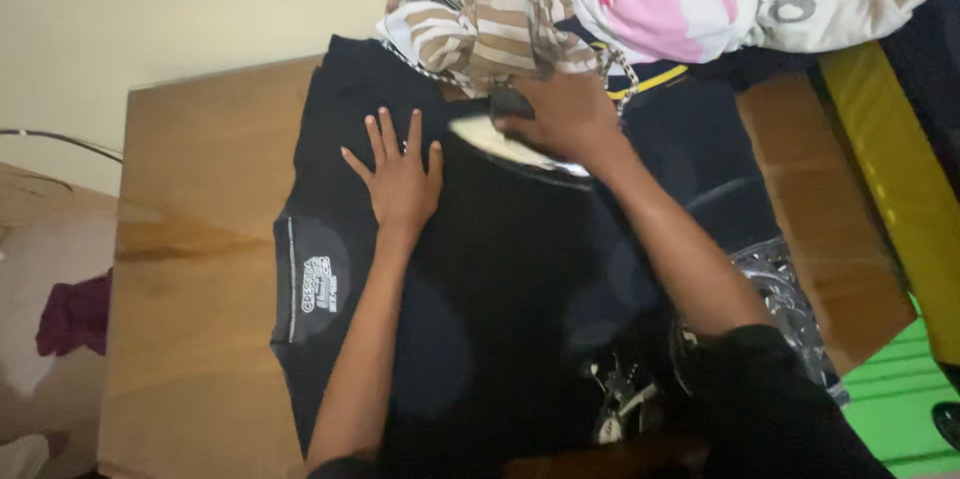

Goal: The person irons a black t-shirt on a wooden table, then folds it and places it into a suitcase. They then unfold a pink and white patterned jersey, lay it flat on the table, and smooth it out with their hands.

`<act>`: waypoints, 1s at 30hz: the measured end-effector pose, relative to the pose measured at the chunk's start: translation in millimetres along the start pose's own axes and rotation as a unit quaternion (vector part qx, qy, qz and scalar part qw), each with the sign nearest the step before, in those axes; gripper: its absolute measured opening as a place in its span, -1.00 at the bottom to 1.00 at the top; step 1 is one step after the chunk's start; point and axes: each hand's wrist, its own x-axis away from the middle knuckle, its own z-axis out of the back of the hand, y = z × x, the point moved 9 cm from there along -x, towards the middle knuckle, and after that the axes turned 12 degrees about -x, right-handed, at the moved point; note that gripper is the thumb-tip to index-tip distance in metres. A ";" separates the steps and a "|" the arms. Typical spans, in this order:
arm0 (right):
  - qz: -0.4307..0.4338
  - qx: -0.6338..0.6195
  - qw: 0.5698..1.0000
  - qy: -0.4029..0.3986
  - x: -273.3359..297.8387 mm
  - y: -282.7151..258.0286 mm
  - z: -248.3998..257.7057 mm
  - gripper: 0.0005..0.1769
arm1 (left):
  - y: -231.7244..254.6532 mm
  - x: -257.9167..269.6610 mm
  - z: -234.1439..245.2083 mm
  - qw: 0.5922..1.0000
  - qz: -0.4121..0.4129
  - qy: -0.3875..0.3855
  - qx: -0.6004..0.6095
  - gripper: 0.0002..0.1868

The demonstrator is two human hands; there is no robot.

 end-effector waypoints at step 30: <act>0.034 0.038 0.996 -0.077 96.1 116.4 34.3 -0.44 | 34.2 8.2 11.4 0.985 -0.156 0.072 -0.019 -0.62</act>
